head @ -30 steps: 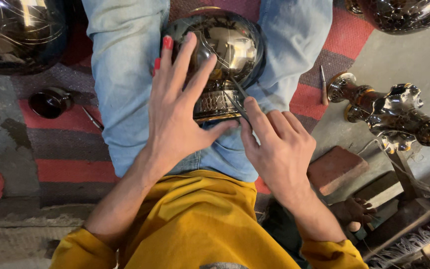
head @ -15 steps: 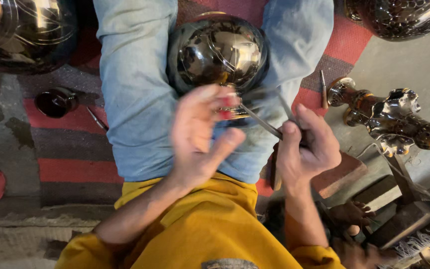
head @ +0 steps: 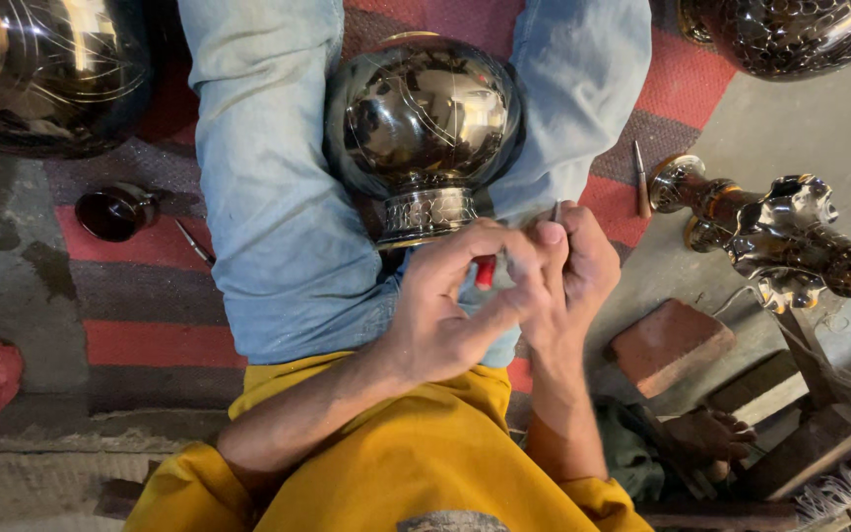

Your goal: The person holds a polished metal vase on their lap and uses a small hand tool to engrave or polish the surface. They rotate the vase to access different areas and continue the detailed work on the body and base.

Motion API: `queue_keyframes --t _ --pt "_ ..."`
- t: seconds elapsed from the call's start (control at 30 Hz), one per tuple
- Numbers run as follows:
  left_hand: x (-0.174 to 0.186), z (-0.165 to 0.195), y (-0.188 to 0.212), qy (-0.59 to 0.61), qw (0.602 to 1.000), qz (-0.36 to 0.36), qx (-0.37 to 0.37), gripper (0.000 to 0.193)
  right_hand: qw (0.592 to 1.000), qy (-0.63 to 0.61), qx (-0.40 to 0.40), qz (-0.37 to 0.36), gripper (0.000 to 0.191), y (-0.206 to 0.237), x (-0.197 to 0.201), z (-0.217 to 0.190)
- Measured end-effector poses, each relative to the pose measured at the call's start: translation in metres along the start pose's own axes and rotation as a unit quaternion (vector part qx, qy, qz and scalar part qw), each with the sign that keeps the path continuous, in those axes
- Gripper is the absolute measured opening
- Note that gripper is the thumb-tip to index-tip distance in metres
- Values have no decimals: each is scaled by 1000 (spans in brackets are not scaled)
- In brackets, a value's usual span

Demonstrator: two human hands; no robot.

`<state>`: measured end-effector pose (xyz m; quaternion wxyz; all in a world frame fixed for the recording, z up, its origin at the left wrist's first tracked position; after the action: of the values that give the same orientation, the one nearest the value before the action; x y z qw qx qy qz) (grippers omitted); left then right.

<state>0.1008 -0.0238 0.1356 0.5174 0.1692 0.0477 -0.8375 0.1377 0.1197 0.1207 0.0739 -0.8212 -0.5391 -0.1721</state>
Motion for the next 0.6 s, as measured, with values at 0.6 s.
queue_keyframes --t 0.6 --pt "-11 -8 -1 85 993 -20 81 39 995 -47 -85 9 27 -13 2 11"
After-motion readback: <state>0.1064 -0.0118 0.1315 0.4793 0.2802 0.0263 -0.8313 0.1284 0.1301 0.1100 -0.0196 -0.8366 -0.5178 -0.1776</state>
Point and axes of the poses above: each hand's wrist, its own y-axis away from the middle knuckle, its own x-axis out of the back of the hand, z = x × y, the point moved 5 cm from there along -y, towards the middle knuckle, and after that the axes turned 1 degree about -x, right-handed, at the moved point
